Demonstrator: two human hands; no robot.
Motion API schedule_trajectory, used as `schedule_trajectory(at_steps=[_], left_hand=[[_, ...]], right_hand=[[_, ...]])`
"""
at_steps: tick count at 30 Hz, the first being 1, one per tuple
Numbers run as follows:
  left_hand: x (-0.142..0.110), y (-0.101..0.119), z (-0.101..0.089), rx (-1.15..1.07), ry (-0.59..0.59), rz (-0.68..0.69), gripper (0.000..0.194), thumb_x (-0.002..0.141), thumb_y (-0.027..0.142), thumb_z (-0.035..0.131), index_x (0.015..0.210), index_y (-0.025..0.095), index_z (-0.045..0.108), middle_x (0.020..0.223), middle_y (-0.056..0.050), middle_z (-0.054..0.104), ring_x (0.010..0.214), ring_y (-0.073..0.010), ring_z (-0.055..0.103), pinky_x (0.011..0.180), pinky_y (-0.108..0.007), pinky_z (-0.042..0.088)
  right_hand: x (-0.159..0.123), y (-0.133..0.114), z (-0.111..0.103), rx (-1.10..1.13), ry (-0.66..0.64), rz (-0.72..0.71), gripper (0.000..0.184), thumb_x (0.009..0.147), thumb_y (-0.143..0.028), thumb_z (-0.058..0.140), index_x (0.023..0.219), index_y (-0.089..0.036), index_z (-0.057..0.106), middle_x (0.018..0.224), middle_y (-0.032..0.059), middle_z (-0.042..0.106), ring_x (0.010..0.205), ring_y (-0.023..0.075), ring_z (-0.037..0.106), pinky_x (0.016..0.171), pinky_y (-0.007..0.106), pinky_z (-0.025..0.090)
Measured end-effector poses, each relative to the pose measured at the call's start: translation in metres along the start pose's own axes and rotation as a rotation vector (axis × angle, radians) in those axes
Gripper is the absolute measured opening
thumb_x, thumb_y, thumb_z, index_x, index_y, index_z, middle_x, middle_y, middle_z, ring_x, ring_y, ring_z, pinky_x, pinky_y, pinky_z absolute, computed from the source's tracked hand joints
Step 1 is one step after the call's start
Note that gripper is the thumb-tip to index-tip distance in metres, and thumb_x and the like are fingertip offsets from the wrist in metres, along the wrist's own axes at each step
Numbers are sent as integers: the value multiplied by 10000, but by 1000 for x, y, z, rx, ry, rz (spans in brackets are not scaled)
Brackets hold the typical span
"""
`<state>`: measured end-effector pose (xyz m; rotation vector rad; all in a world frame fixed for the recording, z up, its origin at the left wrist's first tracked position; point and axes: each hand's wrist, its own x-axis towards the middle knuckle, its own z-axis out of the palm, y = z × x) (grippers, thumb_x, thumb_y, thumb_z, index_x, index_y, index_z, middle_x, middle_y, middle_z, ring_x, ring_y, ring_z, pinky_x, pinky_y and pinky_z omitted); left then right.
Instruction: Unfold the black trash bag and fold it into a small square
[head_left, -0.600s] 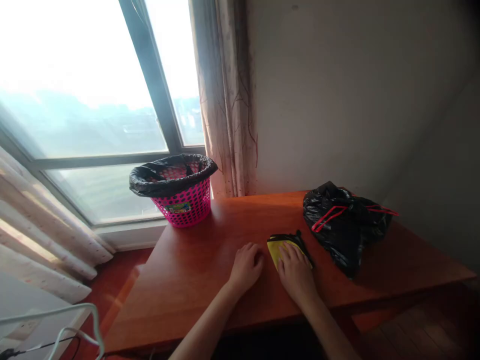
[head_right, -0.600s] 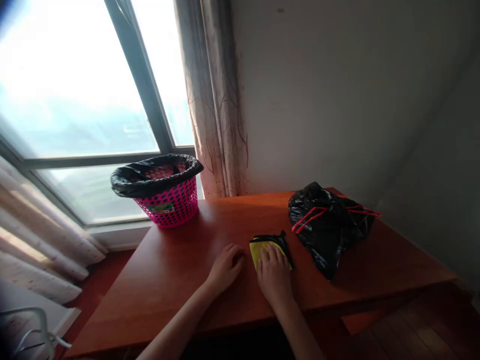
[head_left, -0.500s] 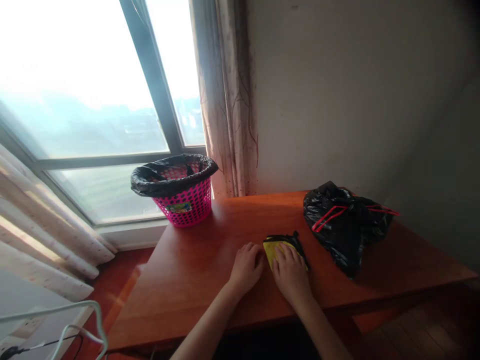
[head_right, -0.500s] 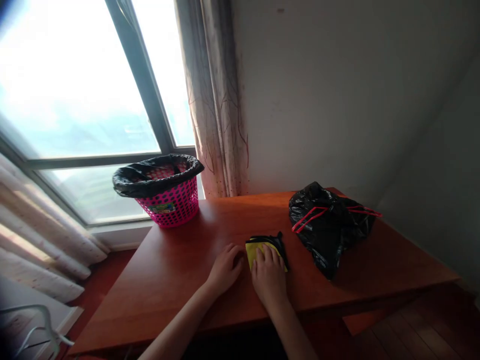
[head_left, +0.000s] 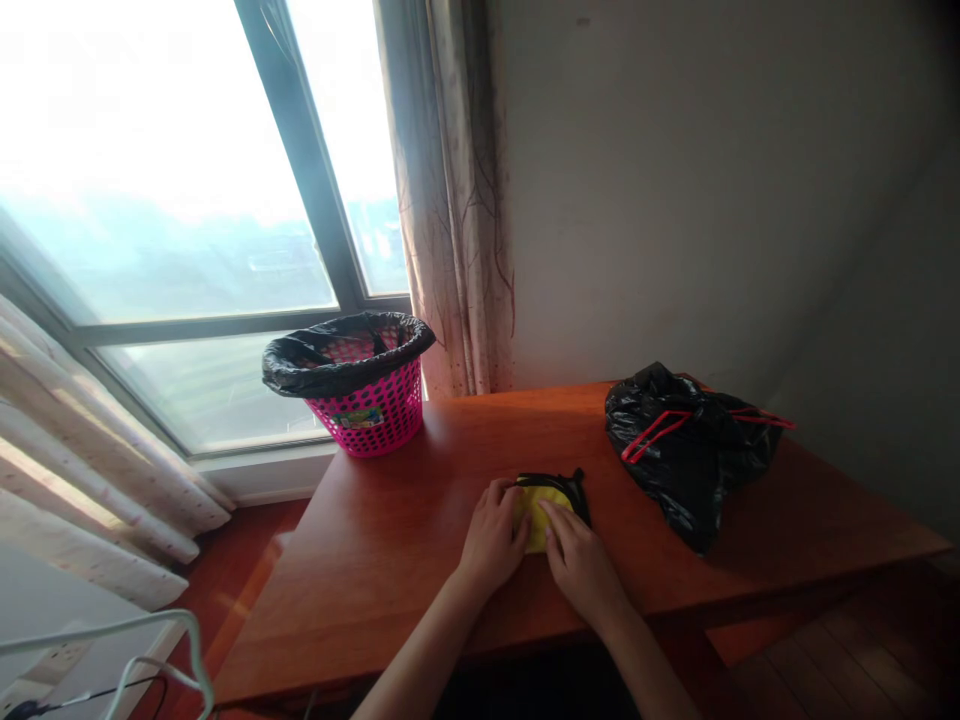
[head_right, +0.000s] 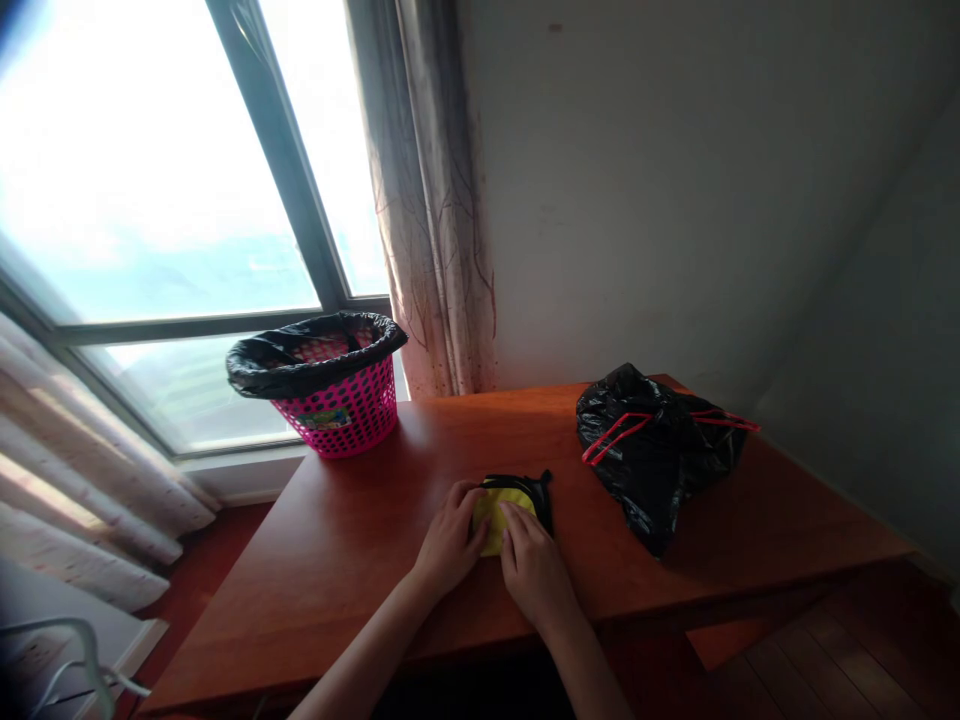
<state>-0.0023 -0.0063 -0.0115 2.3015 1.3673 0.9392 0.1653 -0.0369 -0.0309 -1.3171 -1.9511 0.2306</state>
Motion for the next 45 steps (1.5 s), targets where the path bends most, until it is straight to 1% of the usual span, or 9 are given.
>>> schedule_trajectory(at_steps=[3,8,13,17,21,27,33,39,45], left_hand=[[0,-3,2,-6,6,-29,352,863,175,520,1212,214,533,1253,-126,514,1149,-282,542,1002,-458,449],[0,-5,3,-77,46,-70,489,820,141,551,1299,225,499,1308,-117,518,1206,-277,537,1024,-442,447],[9,-15,7,-311,101,-224,542,792,117,573,1315,215,473,1282,-118,590,1121,-245,618,960,-421,495],[23,-21,8,-560,96,-384,559,780,135,612,1314,186,454,1186,-128,653,933,-208,688,814,-356,550],[32,-19,4,-637,12,-409,417,756,169,665,1162,169,575,1000,-99,724,876,-220,703,762,-338,556],[38,-11,-2,-624,-2,-322,403,684,32,572,1043,191,658,1053,-60,720,966,-216,677,849,-334,534],[44,-11,0,-539,50,-173,434,698,-7,459,1037,184,653,1057,-54,713,1009,-198,663,896,-325,521],[48,-19,7,-361,71,-192,454,709,1,525,1105,186,646,1120,-83,697,1059,-233,641,962,-400,489],[49,-19,10,-169,54,-183,393,757,40,575,1116,185,646,1127,-96,669,1060,-246,621,948,-397,490]], right_hand=[[-1,1,-2,15,69,7,457,892,-122,383,1293,-170,598,1289,106,641,1239,238,568,1077,437,464],[0,13,-4,-20,250,245,391,881,-197,434,1225,-164,616,1267,137,645,1203,280,580,1051,469,460],[2,22,-2,36,214,392,423,878,-282,450,1254,-150,592,1224,142,666,1161,294,611,1008,460,481],[4,27,-1,49,169,380,434,866,-276,460,1261,-148,584,1228,136,669,1154,292,617,999,455,483],[10,32,-6,76,125,341,401,848,-248,469,1214,-182,620,1162,103,702,1097,265,651,979,428,496],[19,41,-14,111,72,344,331,850,-253,472,1097,-205,687,1099,94,724,1056,266,666,962,419,509],[20,43,-12,118,67,337,412,859,-293,504,1235,-163,613,1167,119,699,1112,265,642,970,407,505],[19,40,-9,85,91,353,376,831,-226,522,1187,-176,633,1126,106,715,1075,262,657,960,415,506],[18,37,-7,41,136,375,392,843,-206,516,1221,-163,609,1120,105,714,1052,249,670,925,391,521]])
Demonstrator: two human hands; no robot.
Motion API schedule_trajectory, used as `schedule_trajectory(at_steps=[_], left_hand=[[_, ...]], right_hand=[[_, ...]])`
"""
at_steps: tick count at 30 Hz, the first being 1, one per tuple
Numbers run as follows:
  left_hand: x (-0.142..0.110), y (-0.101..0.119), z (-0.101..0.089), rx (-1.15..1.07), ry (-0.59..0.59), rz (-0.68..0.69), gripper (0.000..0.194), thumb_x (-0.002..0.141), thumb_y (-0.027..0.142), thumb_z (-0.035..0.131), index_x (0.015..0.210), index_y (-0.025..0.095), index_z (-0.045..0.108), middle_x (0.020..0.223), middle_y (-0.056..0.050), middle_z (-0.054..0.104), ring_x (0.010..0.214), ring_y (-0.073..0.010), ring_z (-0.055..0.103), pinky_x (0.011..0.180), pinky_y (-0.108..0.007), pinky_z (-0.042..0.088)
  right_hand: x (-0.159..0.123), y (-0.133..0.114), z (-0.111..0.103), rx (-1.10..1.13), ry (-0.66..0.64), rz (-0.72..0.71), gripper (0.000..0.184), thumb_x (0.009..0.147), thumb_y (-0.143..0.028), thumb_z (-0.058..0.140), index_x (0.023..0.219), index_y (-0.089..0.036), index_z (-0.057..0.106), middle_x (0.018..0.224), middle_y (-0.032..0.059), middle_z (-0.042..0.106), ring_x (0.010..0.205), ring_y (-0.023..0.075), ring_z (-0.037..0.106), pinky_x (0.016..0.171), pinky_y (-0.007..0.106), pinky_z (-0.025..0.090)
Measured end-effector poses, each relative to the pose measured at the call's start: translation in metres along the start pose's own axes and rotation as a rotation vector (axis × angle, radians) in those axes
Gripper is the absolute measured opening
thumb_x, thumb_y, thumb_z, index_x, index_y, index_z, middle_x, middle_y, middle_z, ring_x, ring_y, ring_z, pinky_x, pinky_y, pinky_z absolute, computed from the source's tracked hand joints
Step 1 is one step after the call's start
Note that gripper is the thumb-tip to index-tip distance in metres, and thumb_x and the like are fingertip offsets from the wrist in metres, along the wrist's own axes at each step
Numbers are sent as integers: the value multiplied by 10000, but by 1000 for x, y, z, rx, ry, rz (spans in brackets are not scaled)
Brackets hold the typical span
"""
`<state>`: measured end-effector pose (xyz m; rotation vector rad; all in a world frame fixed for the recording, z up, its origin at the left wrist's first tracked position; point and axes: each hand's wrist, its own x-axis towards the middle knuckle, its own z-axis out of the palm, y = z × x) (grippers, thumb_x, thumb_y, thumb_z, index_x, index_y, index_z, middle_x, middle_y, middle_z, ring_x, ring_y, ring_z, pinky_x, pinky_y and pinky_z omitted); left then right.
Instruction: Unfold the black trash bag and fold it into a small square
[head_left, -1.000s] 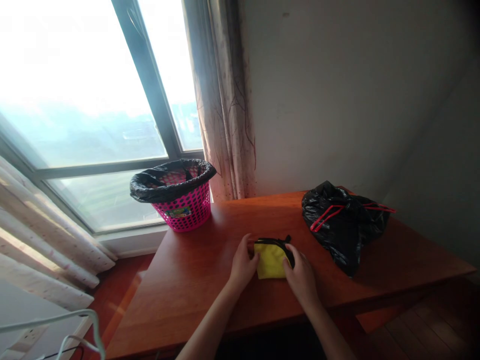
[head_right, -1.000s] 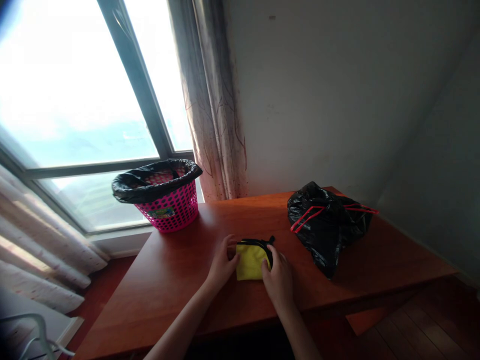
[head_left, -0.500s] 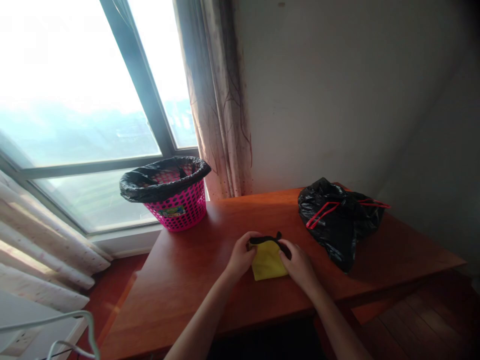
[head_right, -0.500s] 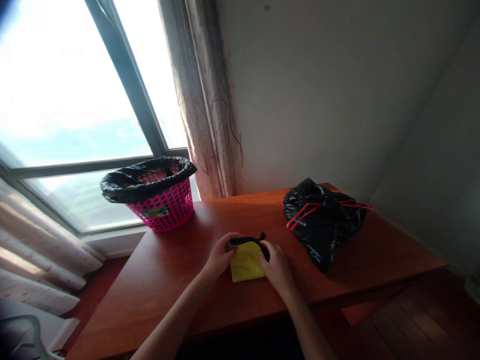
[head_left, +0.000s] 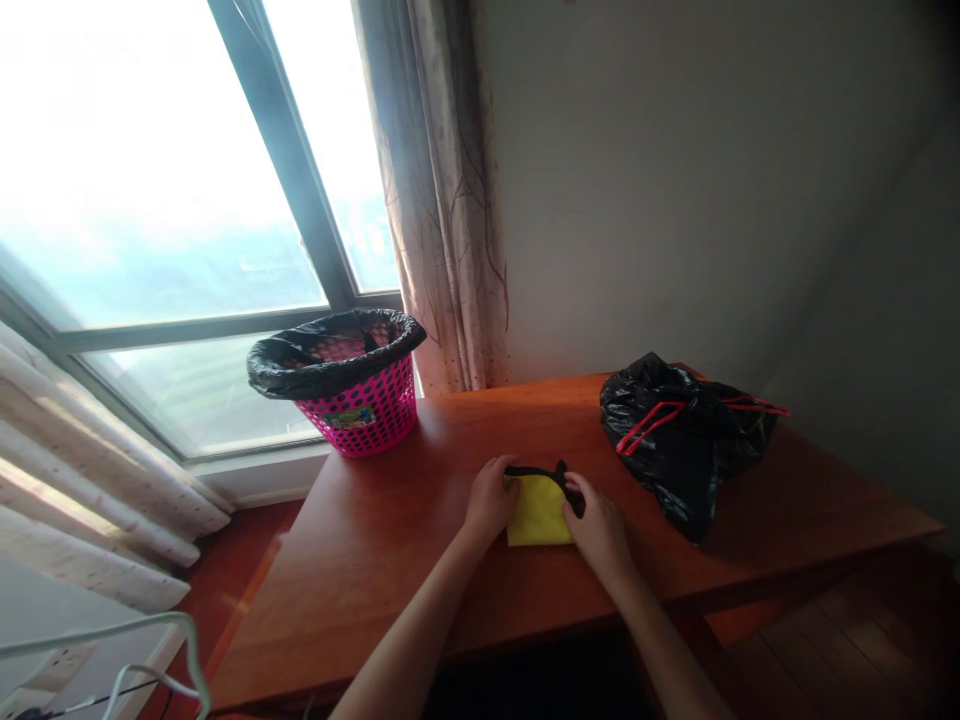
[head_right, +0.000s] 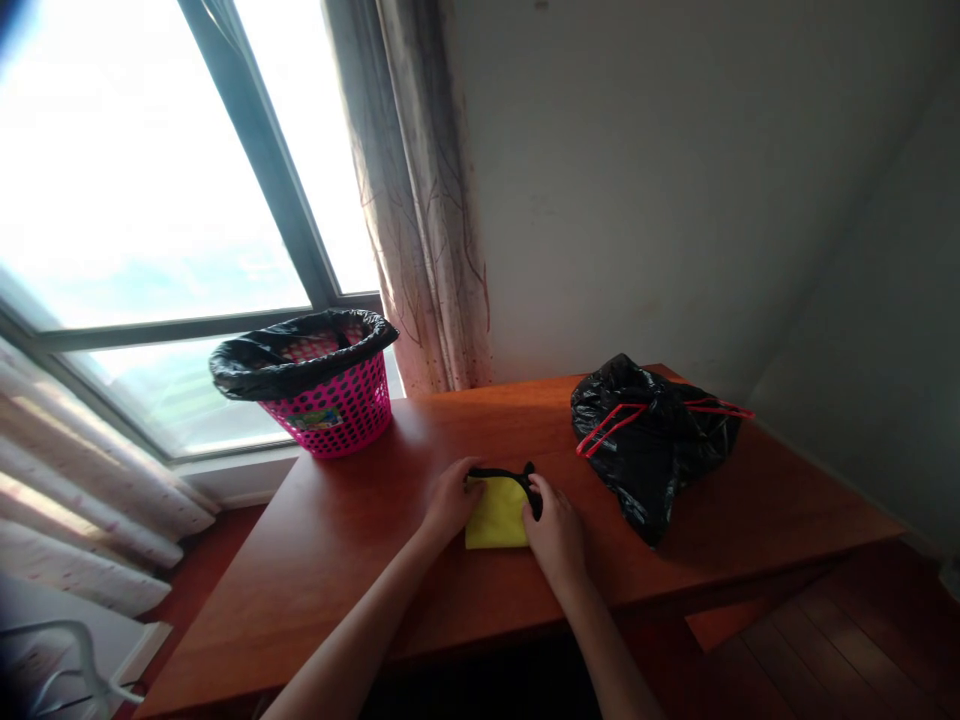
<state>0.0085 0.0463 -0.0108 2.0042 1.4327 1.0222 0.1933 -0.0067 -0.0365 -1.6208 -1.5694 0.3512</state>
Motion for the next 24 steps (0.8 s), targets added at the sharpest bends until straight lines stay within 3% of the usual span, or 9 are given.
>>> schedule_trajectory(at_steps=[7,10,13,16,19,24], left_hand=[[-13,27,-6,227,11,83,377,854,114,524,1222,173,577,1257,-118,558,1192,-270,518,1048,-438,406],[-22,47,-2,374,-73,176,282,908,136,444,1142,153,600,1225,-130,585,1154,-252,549,1030,-399,424],[-30,60,14,496,-149,207,312,927,178,420,1170,123,608,1287,-168,580,1226,-287,528,1065,-430,395],[-35,61,35,595,-106,147,476,937,312,458,1369,119,513,1448,-212,468,1354,-376,408,1114,-549,304],[-38,53,47,635,-68,137,544,951,421,444,1450,203,452,1519,-184,404,1413,-405,315,1126,-639,205],[-41,38,35,660,-126,190,552,959,453,430,1484,286,405,1563,-128,363,1445,-369,270,1131,-654,173]], right_hand=[[-3,0,2,-86,19,-68,389,852,-177,468,1211,-158,616,1169,120,675,1102,274,631,967,412,491],[-3,2,2,-36,22,-47,376,848,-184,458,1186,-176,624,1140,111,684,1083,274,638,946,414,500],[-2,7,2,103,46,16,374,850,-189,431,1175,-179,616,1114,102,696,1001,240,669,880,382,533],[-1,12,2,215,92,71,373,844,-210,430,1167,-174,613,1101,104,702,932,223,682,830,369,555],[-1,14,2,269,108,93,379,835,-236,451,1172,-174,614,1109,110,702,910,223,686,804,369,565],[-2,13,-2,291,82,119,356,850,-274,457,1145,-165,625,1113,115,701,897,230,683,821,392,562]])
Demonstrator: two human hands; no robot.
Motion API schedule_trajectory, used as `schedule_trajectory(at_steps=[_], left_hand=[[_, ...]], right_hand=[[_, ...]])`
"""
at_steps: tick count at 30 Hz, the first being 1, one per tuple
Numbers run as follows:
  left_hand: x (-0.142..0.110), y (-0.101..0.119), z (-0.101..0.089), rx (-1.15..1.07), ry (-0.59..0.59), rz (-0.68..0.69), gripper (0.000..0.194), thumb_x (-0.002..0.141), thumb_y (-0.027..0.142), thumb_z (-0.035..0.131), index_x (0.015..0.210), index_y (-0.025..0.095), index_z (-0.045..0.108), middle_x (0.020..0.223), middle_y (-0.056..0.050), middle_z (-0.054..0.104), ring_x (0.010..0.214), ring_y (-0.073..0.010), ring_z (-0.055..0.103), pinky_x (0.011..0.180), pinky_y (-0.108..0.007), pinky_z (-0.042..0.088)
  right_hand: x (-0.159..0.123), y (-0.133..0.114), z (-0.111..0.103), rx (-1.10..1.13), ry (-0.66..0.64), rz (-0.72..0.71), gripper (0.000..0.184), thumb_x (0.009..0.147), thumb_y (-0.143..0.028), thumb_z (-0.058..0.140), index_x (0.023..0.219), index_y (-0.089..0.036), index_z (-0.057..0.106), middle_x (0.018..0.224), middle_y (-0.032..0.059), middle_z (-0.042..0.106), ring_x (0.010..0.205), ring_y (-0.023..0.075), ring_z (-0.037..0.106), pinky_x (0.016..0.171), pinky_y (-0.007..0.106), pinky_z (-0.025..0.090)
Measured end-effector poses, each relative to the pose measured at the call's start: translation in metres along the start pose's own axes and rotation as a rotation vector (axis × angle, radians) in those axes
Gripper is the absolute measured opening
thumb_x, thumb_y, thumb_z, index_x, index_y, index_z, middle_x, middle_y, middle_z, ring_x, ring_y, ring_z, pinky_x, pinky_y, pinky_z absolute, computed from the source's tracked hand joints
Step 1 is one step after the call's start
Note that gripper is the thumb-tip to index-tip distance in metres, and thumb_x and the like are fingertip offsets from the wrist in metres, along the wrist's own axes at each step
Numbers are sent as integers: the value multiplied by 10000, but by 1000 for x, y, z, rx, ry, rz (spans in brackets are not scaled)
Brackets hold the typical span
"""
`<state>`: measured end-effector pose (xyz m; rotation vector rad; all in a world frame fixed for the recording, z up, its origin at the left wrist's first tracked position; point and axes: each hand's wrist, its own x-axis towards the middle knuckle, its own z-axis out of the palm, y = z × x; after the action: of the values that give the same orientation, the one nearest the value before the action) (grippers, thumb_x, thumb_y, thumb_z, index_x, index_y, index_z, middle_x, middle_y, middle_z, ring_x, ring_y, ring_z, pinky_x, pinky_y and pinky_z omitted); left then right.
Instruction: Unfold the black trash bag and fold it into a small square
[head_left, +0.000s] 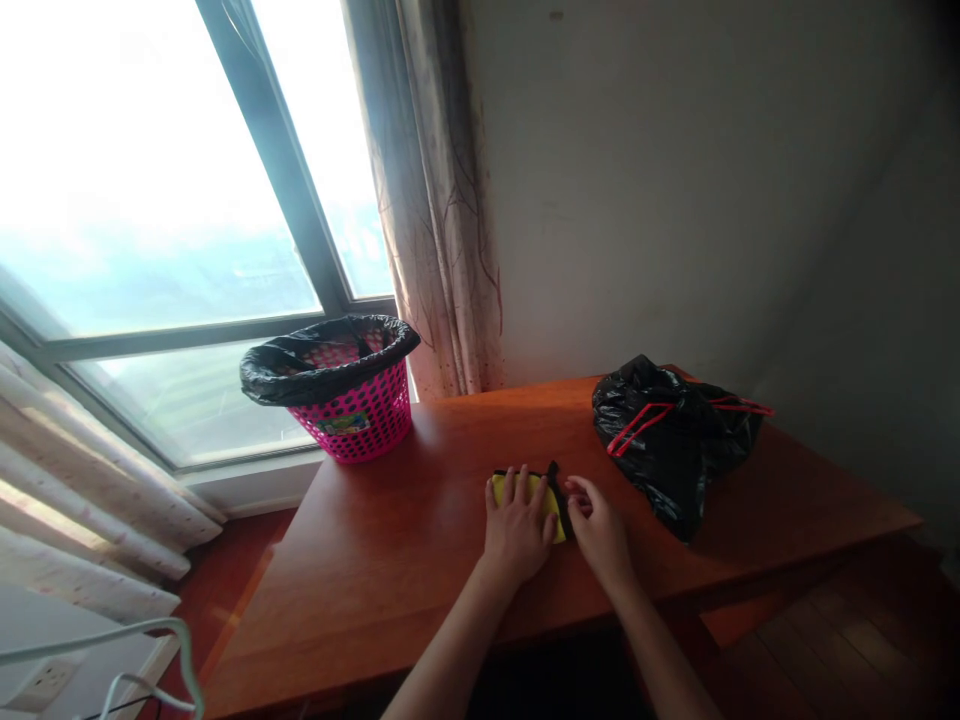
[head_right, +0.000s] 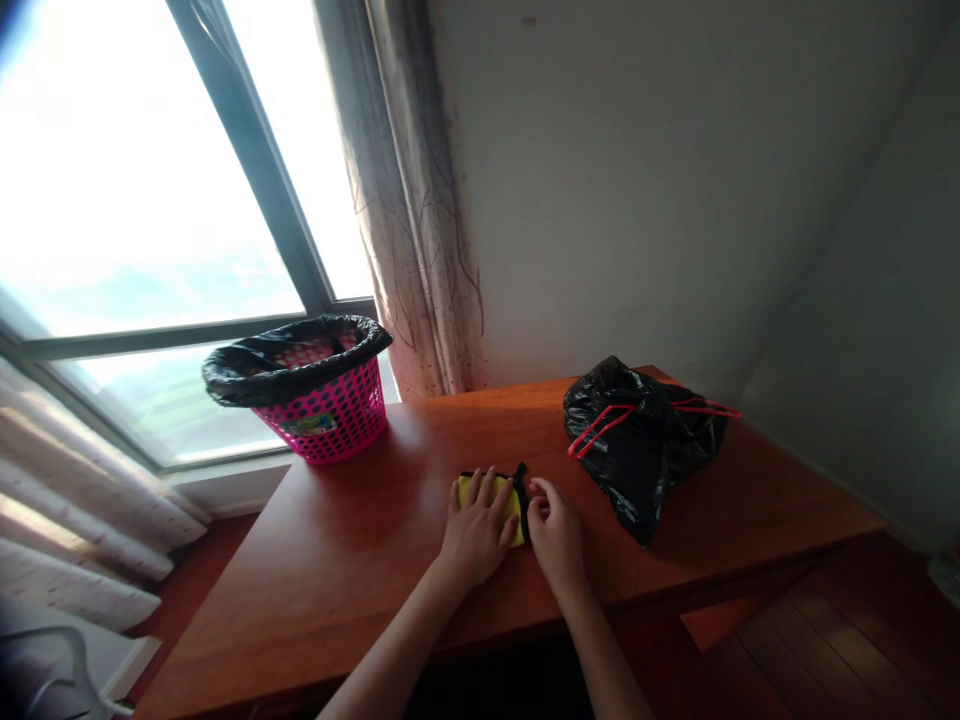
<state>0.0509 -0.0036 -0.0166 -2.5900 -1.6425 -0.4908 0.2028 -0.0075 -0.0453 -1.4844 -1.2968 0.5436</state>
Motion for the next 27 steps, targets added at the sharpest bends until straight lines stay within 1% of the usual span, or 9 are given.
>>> schedule_trajectory(at_steps=[3,6,10,13,14,16,20,24,27], left_hand=[[-11,-22,-9,31,-17,-17,551,963,436,425,1493,290,390,1568,-118,362,1451,-354,275,1139,-634,185],[-30,-60,-25,86,-34,-72,533,967,397,420,1488,281,405,1566,-120,368,1438,-351,311,1138,-630,196],[-60,-141,-56,155,-98,-49,520,971,355,398,1483,266,420,1558,-122,382,1425,-335,349,1150,-604,201],[-79,-206,-77,213,-166,-187,531,949,303,395,1473,231,441,1535,-135,415,1413,-344,369,1139,-588,244],[-84,-223,-83,231,-162,-248,536,933,263,398,1465,232,454,1521,-127,438,1409,-349,373,1132,-584,261],[-91,-247,-91,245,-158,-281,570,903,190,394,1469,223,447,1509,-114,456,1414,-329,367,1137,-545,279],[-97,-258,-92,254,-114,-323,595,903,145,358,1486,246,414,1524,-85,435,1432,-281,340,1154,-509,267],[-93,-257,-85,291,-74,-358,533,960,228,314,1482,224,417,1538,-103,408,1418,-301,354,1135,-515,291],[-88,-259,-83,318,-56,-332,520,969,246,309,1472,196,429,1517,-131,433,1401,-309,377,1129,-519,296]], right_hand=[[-1,-2,-2,14,-12,11,349,854,-292,464,1130,-165,634,1120,115,703,932,237,682,835,394,557],[-2,-4,-4,35,-20,17,348,856,-301,468,1129,-166,636,1124,115,704,961,239,683,841,386,555],[-3,-6,-4,29,-34,3,336,863,-299,465,1120,-170,640,1125,114,702,968,238,684,849,386,553],[-3,-6,-3,8,-45,-28,321,869,-291,458,1101,-172,646,1123,110,701,992,239,677,862,389,548],[-3,-6,-3,-3,-48,-35,320,870,-287,456,1100,-172,646,1121,109,701,992,239,677,861,390,548],[-3,-5,-3,-25,-51,-43,325,871,-282,453,1109,-171,644,1118,106,702,981,238,679,858,392,548],[-3,-5,-3,-45,-61,-44,332,873,-274,449,1120,-173,645,1117,101,703,978,234,679,858,388,549],[-4,-9,-4,-44,-71,-53,314,868,-264,451,1088,-181,660,1113,101,704,977,232,680,853,383,553],[-4,-12,-5,-31,-61,-50,317,860,-264,464,1091,-190,668,1117,102,708,973,240,686,853,395,559]])
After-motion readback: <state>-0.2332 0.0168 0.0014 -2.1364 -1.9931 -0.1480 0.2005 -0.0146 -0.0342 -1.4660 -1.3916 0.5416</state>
